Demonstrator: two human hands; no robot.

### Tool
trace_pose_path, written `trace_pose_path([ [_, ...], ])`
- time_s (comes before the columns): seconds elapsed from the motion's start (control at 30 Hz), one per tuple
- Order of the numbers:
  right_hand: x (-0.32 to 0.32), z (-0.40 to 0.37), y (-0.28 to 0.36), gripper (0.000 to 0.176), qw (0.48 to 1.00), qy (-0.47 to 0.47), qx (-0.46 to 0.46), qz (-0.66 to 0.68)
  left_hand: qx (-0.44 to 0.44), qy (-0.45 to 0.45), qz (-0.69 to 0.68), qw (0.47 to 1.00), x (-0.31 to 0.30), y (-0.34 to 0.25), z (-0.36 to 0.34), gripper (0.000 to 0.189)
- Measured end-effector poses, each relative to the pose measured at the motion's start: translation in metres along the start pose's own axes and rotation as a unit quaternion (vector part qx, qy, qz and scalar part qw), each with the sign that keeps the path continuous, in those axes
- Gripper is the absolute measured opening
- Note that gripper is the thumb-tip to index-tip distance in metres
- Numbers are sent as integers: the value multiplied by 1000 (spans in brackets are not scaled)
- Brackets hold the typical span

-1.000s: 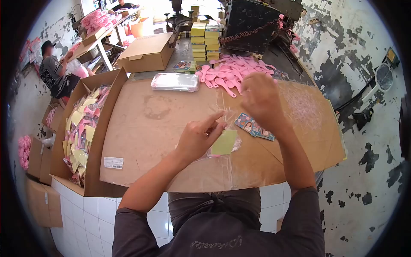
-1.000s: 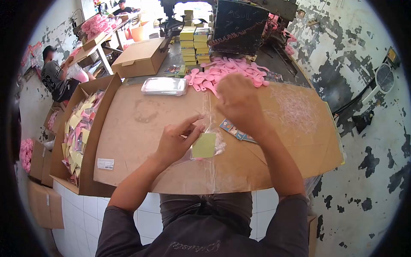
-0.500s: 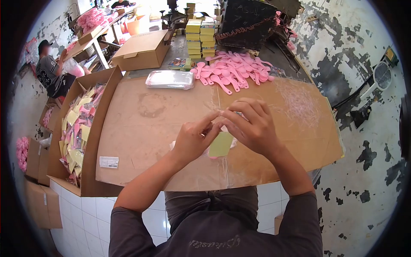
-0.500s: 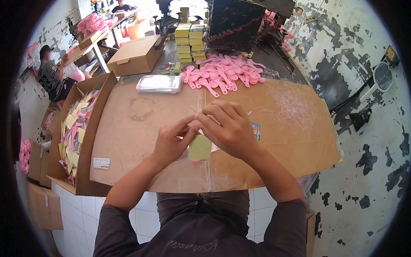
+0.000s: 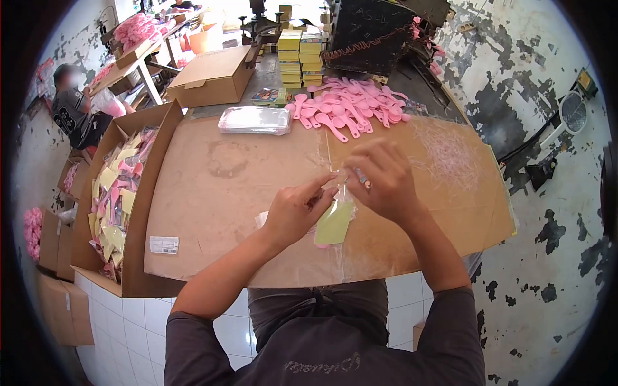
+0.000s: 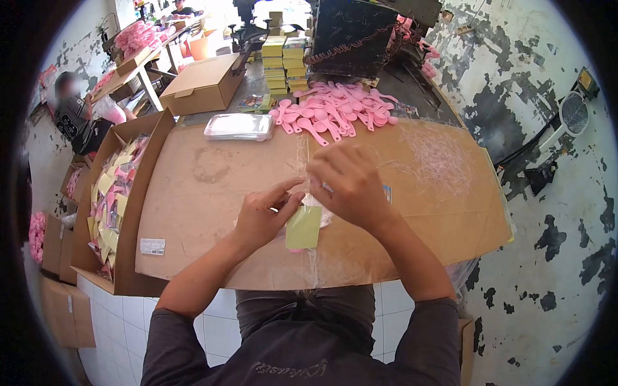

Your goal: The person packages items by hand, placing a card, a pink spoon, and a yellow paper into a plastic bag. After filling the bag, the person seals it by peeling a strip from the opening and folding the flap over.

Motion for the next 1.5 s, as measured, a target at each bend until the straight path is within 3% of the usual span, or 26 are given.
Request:
trace_pose_path([
  [0.13,4,-3,19,21,999,23,-42,-15,29,-18,30,999,1,1,-1,30],
  [0.33,13,-5,14,20,998,56,-32,-18,76,-21,96,992,0,-5,0,29],
  [0.43,10,-2,-9,16,998,-6,57,-6,71,-13,85,994,1,-3,-1,30],
  [0.47,6,-1,-21,14,990,3,117,79,69,-11,78,995,1,-1,-1,30],
  [0.53,-10,-7,-52,10,940,23,233,247,23,-9,21,999,-1,2,1,30],
  [0.6,-28,-37,-92,8,797,134,353,471,-24,-7,-40,999,-2,3,2,30],
  [0.67,-62,-73,-139,5,708,188,360,578,-68,-5,-102,992,-4,2,5,30],
  [0.73,-79,-130,-221,17,681,80,365,630,-90,-4,-109,990,-6,1,7,31],
  [0.77,-80,-180,-261,21,834,147,423,322,-101,-5,-112,989,-6,2,7,31],
  [0.8,-83,-228,-296,26,883,196,426,-25,-99,-12,-124,987,-5,3,7,32],
  [0.83,-91,-248,-308,31,822,219,376,-368,-97,-18,-133,986,-4,4,6,32],
  [0.87,-96,-248,-301,35,839,167,376,-356,-94,-23,-142,985,-5,5,6,33],
  [0.93,-104,-231,-279,42,868,60,367,-328,-96,-21,-139,985,-7,1,7,35],
  [1.03,-98,-153,-200,45,911,-6,337,-239,-107,-24,-162,981,-4,5,8,36],
  [1.1,-67,-125,-166,41,952,-14,299,-70,-121,-24,-181,976,-3,10,10,36],
  [1.17,-32,-89,-113,36,904,92,368,196,-139,-23,-200,970,-3,13,10,37],
  [1.23,-5,-62,-62,37,881,151,305,330,-138,-35,-206,968,-2,17,9,36],
  [1.3,16,-44,-28,39,854,160,280,408,-135,-44,-226,964,-2,17,9,37],
  [1.4,54,-46,-25,38,749,181,356,528,-143,-41,-265,953,-9,16,12,36],
  [1.5,60,-44,-31,35,711,161,349,588,-178,-10,-301,937,-15,15,16,34],
])
Point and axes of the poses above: each hand's wrist, its own z-axis towards the middle knuckle, its own x-axis out of the palm, y = z × x, the point moved 4 cm from there along z, towards the middle knuckle, and after that the axes turned 2 degrees about -y, right-handed, at the moved point
